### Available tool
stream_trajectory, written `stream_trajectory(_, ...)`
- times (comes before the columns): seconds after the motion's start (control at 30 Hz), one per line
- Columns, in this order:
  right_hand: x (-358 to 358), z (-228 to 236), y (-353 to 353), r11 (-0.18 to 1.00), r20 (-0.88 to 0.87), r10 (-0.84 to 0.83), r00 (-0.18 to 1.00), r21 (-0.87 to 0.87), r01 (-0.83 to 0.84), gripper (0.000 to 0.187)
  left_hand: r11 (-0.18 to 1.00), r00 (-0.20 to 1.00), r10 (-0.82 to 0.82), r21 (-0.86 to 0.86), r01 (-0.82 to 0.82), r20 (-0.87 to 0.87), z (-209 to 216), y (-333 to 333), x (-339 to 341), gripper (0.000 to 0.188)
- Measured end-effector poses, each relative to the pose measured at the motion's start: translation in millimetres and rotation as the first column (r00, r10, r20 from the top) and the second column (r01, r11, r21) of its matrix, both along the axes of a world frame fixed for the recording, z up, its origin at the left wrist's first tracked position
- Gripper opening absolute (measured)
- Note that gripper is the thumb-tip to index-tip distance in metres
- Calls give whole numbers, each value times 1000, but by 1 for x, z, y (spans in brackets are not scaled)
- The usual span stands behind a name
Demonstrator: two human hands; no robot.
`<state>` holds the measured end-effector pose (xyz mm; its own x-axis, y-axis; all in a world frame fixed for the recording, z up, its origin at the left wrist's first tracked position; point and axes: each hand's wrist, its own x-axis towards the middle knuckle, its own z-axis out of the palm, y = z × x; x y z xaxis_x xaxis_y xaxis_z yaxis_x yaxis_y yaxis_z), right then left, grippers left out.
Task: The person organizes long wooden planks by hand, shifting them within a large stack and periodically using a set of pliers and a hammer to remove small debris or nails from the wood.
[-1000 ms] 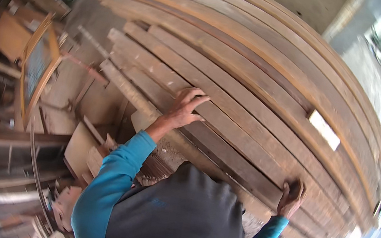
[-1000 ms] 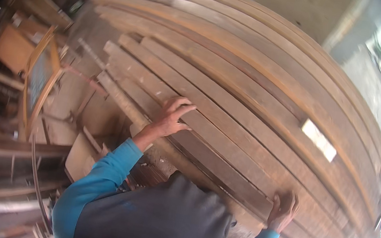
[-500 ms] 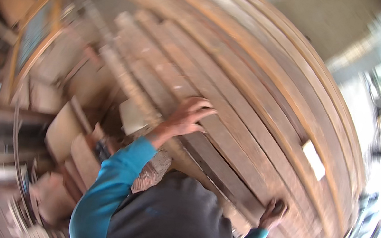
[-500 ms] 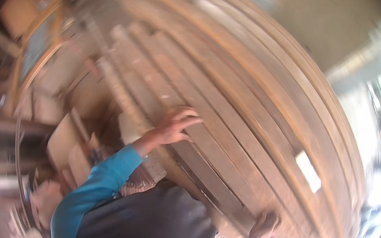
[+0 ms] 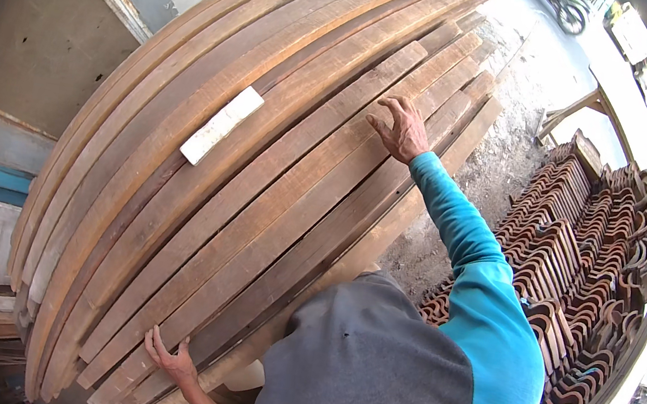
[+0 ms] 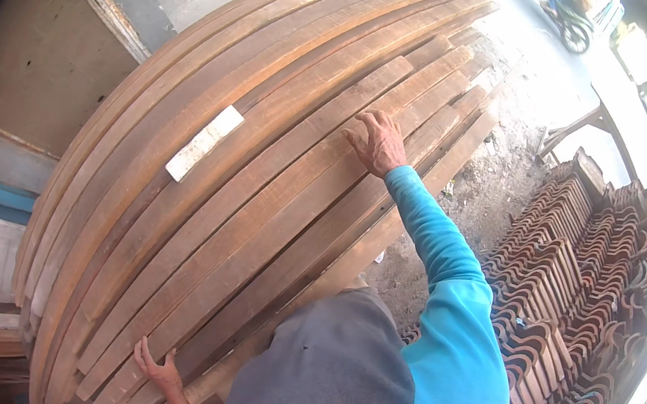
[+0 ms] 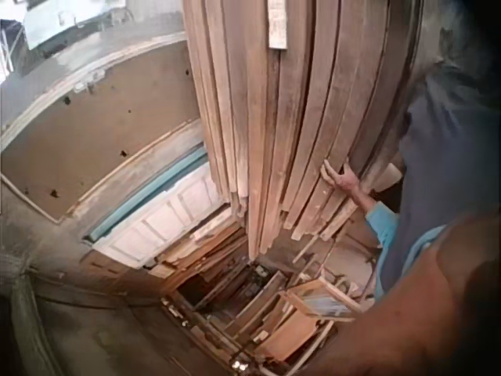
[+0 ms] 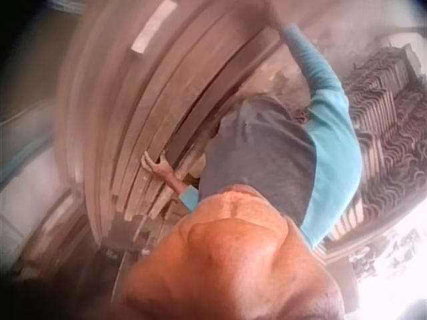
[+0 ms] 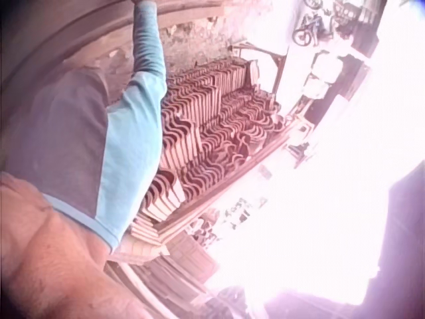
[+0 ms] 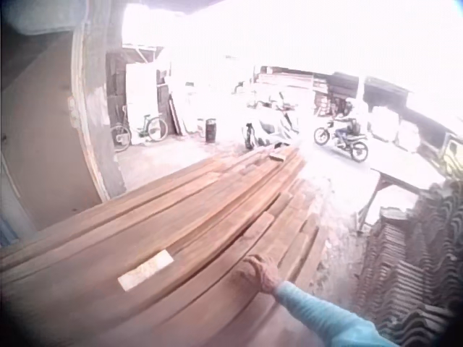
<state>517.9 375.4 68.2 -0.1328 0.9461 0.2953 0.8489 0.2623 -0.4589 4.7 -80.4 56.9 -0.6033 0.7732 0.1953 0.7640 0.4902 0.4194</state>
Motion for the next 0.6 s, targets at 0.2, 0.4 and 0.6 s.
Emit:
stream_trajectory(0.2, 50, -22, 38, 990, -48, -119, 992, 67, 122, 46, 991, 993, 111, -86, -107, 45, 9, 15, 12, 84)
stream_trajectory(0.4, 31, -32, 76, 982, -96, -36, 995, 183, 53, 40, 973, 973, 213, -110, -203, 90, 12, 16, 19, 83)
stream_trajectory(0.6, -61, -4, 107, 949, -55, 275, 960, 174, -262, 42, 972, 964, 225, -106, -212, 139, 17, 24, 17, 82)
